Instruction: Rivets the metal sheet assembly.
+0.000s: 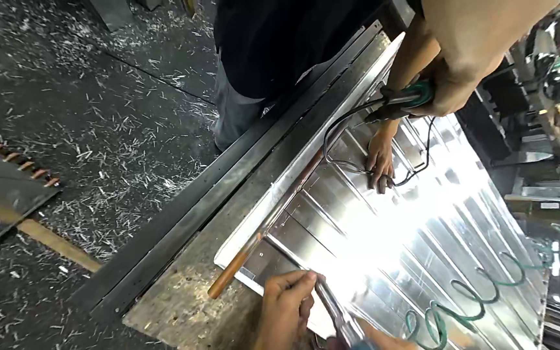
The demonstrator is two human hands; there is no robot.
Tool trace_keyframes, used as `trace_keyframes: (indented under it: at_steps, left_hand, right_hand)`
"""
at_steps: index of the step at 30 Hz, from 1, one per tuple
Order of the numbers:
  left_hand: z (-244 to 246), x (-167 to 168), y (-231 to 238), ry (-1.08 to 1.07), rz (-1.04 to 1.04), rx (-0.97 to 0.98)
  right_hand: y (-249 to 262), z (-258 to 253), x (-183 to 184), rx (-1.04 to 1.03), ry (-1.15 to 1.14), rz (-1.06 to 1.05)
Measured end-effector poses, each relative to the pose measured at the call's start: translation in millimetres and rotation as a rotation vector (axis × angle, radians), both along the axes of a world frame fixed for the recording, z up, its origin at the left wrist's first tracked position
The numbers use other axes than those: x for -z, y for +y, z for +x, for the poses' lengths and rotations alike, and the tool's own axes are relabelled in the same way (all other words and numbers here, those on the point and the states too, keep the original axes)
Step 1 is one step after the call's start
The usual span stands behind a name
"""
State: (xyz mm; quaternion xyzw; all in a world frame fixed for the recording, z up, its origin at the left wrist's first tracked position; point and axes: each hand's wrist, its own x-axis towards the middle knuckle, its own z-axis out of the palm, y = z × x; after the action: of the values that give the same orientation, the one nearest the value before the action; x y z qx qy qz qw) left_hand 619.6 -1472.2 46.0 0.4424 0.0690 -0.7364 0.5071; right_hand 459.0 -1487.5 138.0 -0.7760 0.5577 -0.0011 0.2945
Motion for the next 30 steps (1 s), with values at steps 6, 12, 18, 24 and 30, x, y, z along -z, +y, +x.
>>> trace_keyframes:
  at_steps: [6,12,18,24,30]
  left_hand:
    - [5,40,-72,0.122,0.220,-0.097]
    - [14,50,-58,0.092,0.179,-0.237]
    - [44,46,-20,0.161,0.040,-0.227]
    - [79,45,-14,0.202,-0.114,-0.193]
    - [96,41,-3,0.094,-0.196,-0.143]
  right_hand:
    - [-77,13,66,-0.010,-0.053,-0.108]
    - [-124,27,97,-0.014,0.040,-0.053]
    - [-141,30,90,-0.066,0.120,0.036]
    - [-172,76,47,-0.236,0.503,0.207]
    - [-184,80,53,-0.275,0.506,0.280]
